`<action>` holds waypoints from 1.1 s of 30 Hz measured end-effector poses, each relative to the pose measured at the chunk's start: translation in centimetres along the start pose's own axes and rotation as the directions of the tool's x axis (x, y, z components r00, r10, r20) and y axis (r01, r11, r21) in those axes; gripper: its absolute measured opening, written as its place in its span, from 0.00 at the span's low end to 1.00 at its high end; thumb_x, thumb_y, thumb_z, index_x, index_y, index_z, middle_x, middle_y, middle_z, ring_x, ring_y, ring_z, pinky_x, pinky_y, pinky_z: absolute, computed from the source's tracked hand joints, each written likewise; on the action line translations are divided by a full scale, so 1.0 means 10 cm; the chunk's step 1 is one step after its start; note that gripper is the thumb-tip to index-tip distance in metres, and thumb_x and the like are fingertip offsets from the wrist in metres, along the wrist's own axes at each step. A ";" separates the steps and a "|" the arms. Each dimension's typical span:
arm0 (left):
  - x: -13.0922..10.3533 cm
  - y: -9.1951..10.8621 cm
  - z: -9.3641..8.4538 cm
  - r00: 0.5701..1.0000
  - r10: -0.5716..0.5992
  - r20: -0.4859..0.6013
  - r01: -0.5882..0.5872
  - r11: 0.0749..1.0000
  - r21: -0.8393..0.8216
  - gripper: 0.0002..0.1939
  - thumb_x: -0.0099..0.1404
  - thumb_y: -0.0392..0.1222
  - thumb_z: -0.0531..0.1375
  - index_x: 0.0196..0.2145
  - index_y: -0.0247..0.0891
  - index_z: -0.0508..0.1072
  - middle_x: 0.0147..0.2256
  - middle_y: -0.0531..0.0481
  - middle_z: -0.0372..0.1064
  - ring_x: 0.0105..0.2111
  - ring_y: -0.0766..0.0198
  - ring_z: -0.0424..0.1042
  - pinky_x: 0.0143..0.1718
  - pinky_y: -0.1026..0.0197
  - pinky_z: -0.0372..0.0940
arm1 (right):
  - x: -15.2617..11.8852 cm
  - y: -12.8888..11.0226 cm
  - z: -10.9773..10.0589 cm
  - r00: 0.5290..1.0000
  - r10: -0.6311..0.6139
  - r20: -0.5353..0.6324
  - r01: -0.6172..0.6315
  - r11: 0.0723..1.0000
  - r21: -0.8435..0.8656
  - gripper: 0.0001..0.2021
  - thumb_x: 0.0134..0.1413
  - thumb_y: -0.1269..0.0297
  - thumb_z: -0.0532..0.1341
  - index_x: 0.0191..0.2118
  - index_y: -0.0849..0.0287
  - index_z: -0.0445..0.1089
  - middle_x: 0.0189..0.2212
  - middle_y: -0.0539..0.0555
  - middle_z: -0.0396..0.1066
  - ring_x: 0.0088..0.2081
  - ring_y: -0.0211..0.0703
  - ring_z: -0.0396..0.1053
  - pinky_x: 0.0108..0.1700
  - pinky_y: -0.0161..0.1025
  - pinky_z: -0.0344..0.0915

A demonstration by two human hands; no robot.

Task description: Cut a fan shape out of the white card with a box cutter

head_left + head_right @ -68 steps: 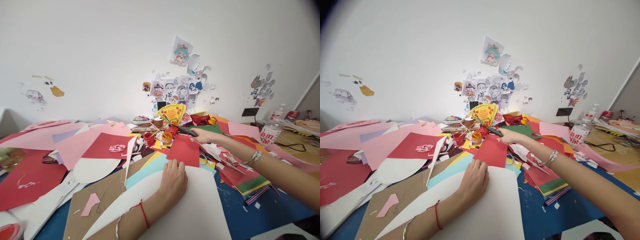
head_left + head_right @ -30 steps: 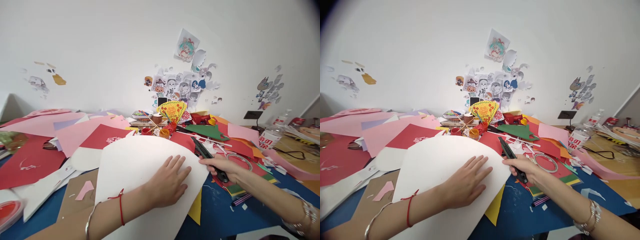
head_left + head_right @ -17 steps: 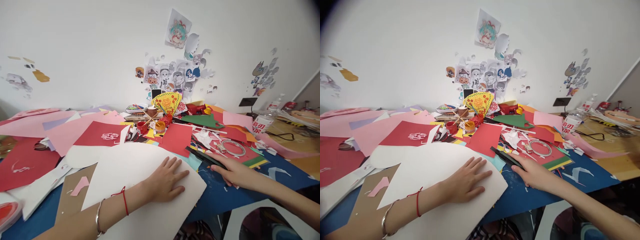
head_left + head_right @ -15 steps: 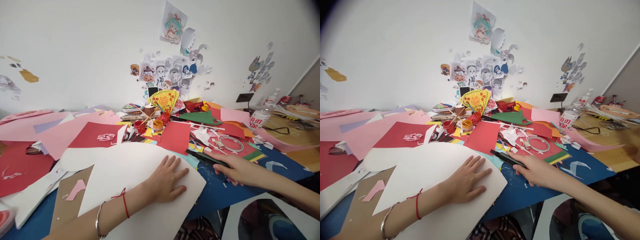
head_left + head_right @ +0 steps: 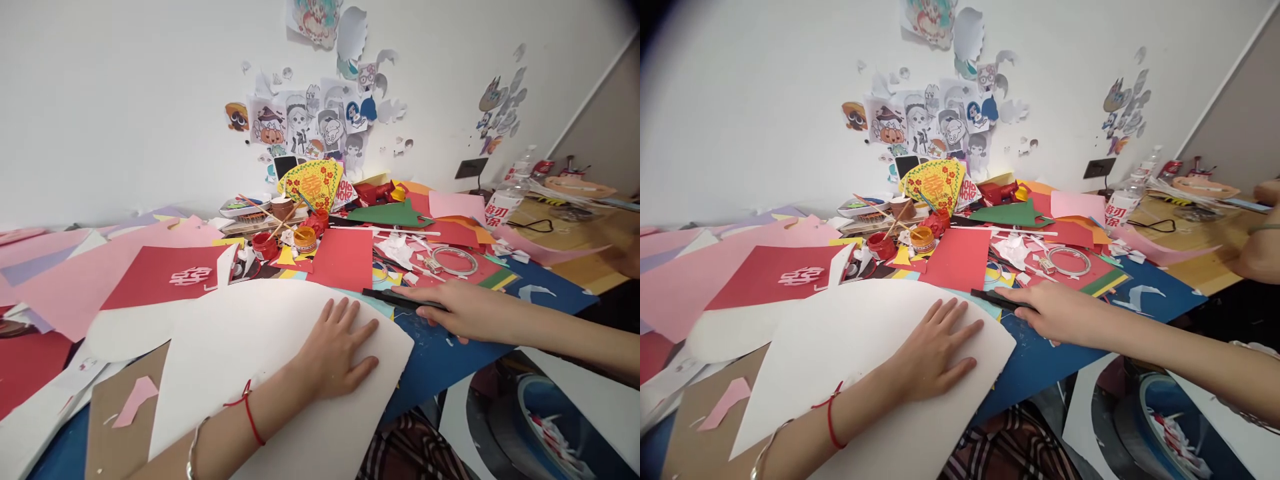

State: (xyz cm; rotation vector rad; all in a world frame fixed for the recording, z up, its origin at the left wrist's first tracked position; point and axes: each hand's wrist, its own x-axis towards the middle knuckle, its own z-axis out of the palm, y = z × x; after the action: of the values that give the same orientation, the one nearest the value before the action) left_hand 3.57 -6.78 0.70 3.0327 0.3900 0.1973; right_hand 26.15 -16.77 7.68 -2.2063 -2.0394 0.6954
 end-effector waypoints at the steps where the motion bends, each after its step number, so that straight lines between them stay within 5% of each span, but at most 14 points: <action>1: 0.00 0.00 0.00 1.000 -0.001 -0.001 0.001 1.000 0.000 0.29 0.66 0.58 0.45 0.61 0.44 0.56 0.60 0.36 0.52 0.60 0.41 0.51 0.58 0.36 0.46 | 0.01 -0.02 -0.01 1.000 0.006 -0.004 -0.006 1.000 -0.010 0.26 0.60 0.68 0.49 0.63 0.48 0.53 0.21 0.47 0.68 0.15 0.34 0.66 0.20 0.30 0.60; 21: 0.01 -0.03 0.04 1.000 -0.005 -0.013 0.005 1.000 -0.019 0.30 0.66 0.59 0.46 0.61 0.45 0.57 0.62 0.38 0.49 0.61 0.40 0.49 0.58 0.37 0.45 | 0.08 -0.17 -0.02 1.000 0.004 0.011 -0.003 0.997 -0.073 0.24 0.57 0.68 0.51 0.60 0.51 0.61 0.18 0.48 0.67 0.12 0.34 0.60 0.16 0.31 0.54; 33: 0.02 -0.02 0.04 1.000 -0.007 -0.014 0.007 1.000 -0.008 0.29 0.66 0.59 0.46 0.60 0.44 0.58 0.62 0.39 0.51 0.61 0.40 0.49 0.59 0.38 0.45 | 0.05 -0.13 0.01 0.977 -0.193 -0.090 0.140 0.898 -0.417 0.23 0.54 0.67 0.53 0.57 0.51 0.65 0.17 0.50 0.65 0.18 0.38 0.60 0.20 0.32 0.47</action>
State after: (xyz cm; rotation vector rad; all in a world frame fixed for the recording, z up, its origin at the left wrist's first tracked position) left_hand 3.78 -6.54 0.31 3.0234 0.4003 0.2186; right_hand 24.94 -16.16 7.84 -2.1528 -2.4462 0.1067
